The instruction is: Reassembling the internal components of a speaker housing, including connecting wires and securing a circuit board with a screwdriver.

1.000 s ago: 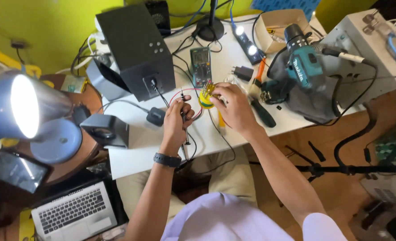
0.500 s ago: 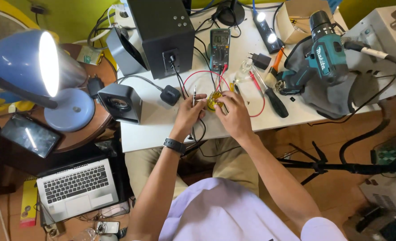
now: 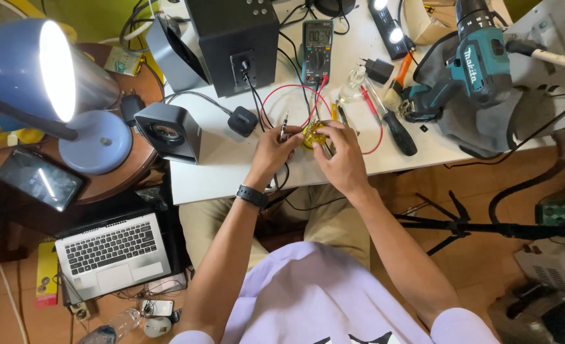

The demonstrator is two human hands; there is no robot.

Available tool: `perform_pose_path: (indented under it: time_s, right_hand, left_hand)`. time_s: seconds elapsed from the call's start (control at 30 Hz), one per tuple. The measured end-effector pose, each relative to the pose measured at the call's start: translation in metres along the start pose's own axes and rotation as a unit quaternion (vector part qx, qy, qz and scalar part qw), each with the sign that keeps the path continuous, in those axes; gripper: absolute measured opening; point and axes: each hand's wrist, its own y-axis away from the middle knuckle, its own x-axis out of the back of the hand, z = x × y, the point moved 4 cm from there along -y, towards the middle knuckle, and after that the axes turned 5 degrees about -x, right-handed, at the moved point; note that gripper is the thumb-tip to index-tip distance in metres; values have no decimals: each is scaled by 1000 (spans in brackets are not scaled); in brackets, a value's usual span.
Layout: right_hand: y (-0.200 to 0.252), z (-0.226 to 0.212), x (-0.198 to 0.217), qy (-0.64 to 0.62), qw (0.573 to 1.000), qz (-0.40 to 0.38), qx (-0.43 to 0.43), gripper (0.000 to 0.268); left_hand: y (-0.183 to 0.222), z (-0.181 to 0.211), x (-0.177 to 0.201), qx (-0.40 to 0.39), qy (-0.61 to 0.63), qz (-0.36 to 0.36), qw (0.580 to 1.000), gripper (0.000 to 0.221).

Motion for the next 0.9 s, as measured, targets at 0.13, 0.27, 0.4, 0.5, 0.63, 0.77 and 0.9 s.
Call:
perform_pose_path:
  time_s: [0.13,0.27,0.4,0.5,0.63,0.77,0.9]
  right_hand:
    - [-11,-11,16,-43,999,-9,-30,20]
    - [-25,-8,23,-41,999,-10,-7,19]
    - [-38,-6,20,-40,999,-30,14,18]
    - [-42,2,11,-33,999,-32,14,20]
    - [-45,5,9,1,997,-48,56,15]
    - [-49,12,6,13,996,-62,68,12]
    - [-56,3,14,-17,994,-77,76,13]
  left_hand:
    - [-3,-2,-2,5,-13,6,1000,27]
    - [1,5,-4,20,-32,9,999,25]
    - [-8,-15,-5,17,-93,15,995,21]
    - [-5,-10,-9,23,-86,24,996,22]
    - [-2,0,-9,27,-85,13,996,24]
    - [2,8,-8,27,-77,8,997,30]
    - [-1,0,-7,24,-68,1,997,30]
